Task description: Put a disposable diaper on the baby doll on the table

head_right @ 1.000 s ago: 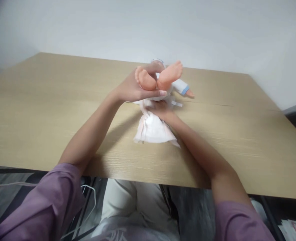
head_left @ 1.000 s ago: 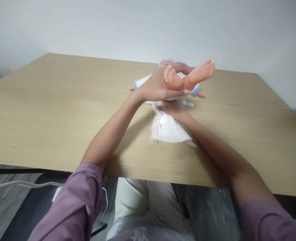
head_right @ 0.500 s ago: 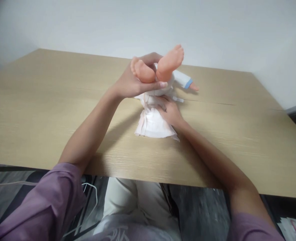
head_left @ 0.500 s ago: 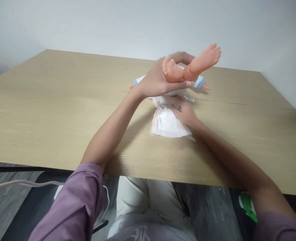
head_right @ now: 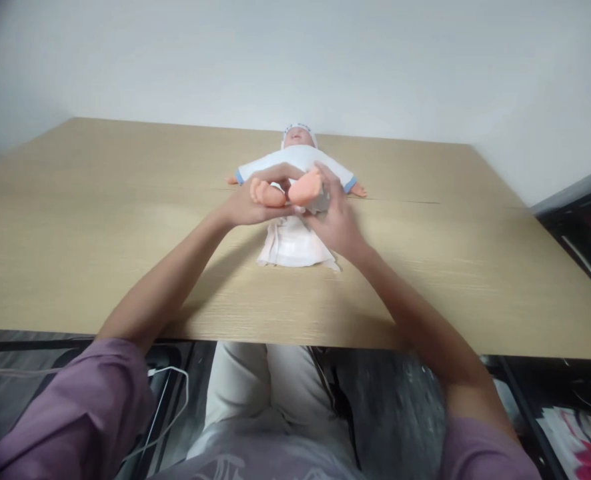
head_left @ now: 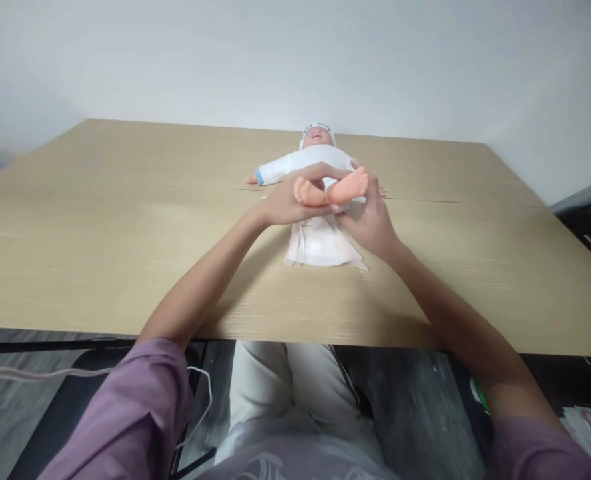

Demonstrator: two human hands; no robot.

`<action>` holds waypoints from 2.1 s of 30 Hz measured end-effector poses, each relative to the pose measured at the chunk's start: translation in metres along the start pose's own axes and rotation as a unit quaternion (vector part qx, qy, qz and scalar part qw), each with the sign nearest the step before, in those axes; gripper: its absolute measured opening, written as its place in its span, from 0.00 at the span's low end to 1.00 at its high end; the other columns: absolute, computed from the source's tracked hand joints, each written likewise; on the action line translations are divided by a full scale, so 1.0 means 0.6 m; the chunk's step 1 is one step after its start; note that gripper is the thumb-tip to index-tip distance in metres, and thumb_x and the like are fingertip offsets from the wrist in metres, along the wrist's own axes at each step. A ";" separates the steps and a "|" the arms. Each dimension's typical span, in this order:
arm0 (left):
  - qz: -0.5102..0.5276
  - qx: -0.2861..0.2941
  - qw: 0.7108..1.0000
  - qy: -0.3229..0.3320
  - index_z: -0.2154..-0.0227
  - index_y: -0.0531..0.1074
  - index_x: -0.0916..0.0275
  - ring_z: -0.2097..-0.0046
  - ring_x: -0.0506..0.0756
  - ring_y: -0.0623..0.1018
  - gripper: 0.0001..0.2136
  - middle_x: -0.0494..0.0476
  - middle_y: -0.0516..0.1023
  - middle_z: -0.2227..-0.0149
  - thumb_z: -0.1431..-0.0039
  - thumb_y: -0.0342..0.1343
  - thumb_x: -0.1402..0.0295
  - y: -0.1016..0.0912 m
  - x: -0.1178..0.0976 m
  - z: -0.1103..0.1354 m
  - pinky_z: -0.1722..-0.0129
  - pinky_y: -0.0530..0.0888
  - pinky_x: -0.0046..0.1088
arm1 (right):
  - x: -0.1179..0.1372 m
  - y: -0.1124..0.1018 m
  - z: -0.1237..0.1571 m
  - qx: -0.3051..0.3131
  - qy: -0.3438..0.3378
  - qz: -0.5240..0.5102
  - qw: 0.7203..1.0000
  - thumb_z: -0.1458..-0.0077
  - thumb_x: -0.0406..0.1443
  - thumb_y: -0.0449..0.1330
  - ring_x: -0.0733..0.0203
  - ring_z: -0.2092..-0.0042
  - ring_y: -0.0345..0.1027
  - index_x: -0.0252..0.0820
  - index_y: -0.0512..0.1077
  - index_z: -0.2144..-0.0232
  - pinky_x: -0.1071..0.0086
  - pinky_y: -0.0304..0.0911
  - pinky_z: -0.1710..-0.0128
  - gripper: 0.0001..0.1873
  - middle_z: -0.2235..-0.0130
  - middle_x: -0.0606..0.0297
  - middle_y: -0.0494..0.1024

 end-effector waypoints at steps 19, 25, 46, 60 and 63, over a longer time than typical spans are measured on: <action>-0.205 0.143 0.967 -0.045 0.31 0.73 0.50 0.27 0.68 0.68 0.24 0.58 0.72 0.25 0.27 0.59 0.60 -0.001 0.083 0.208 0.25 0.68 0.55 | -0.078 0.004 0.108 0.228 -0.166 0.153 0.947 0.31 0.26 0.52 0.45 0.28 0.71 0.50 0.82 0.45 0.44 0.69 0.31 0.24 0.33 0.59 0.80; -0.217 0.154 0.964 -0.028 0.26 0.69 0.48 0.27 0.68 0.68 0.26 0.54 0.68 0.22 0.24 0.55 0.65 0.007 0.077 0.213 0.25 0.68 0.55 | -0.081 -0.005 0.111 0.219 -0.158 0.074 0.960 0.31 0.25 0.56 0.46 0.28 0.71 0.51 0.81 0.41 0.45 0.68 0.27 0.25 0.32 0.60 0.79; -0.325 0.062 0.931 -0.154 0.44 0.80 0.55 0.33 0.73 0.69 0.17 0.62 0.76 0.30 0.28 0.61 0.54 0.064 0.050 0.199 0.33 0.66 0.57 | -0.006 0.028 0.138 0.169 -0.023 0.226 0.959 0.31 0.29 0.58 0.40 0.36 0.75 0.43 0.78 0.35 0.50 0.73 0.37 0.25 0.36 0.49 0.80; 0.050 -0.198 0.947 -0.249 0.65 0.76 0.61 0.45 0.68 0.81 0.23 0.62 0.83 0.58 0.29 0.61 0.43 -0.054 0.265 0.014 0.35 0.75 0.48 | -0.224 0.079 -0.132 -0.022 0.212 -0.135 0.968 0.32 0.52 0.59 0.46 0.44 0.76 0.45 0.79 0.55 0.52 0.68 0.32 0.20 0.49 0.58 0.86; 0.215 -0.228 0.904 -0.292 0.54 0.78 0.63 0.38 0.68 0.82 0.19 0.64 0.87 0.51 0.28 0.63 0.49 -0.029 0.314 -0.002 0.31 0.74 0.47 | -0.267 0.118 -0.147 -0.017 0.289 -0.222 0.931 0.38 0.47 0.60 0.46 0.39 0.76 0.42 0.79 0.54 0.52 0.65 0.28 0.18 0.44 0.56 0.86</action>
Point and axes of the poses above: each hand's wrist, its own z-axis away from the middle knuckle, its own y-axis out of the palm, x = y × z, the point moved 7 cm from there along -z, towards the middle knuckle
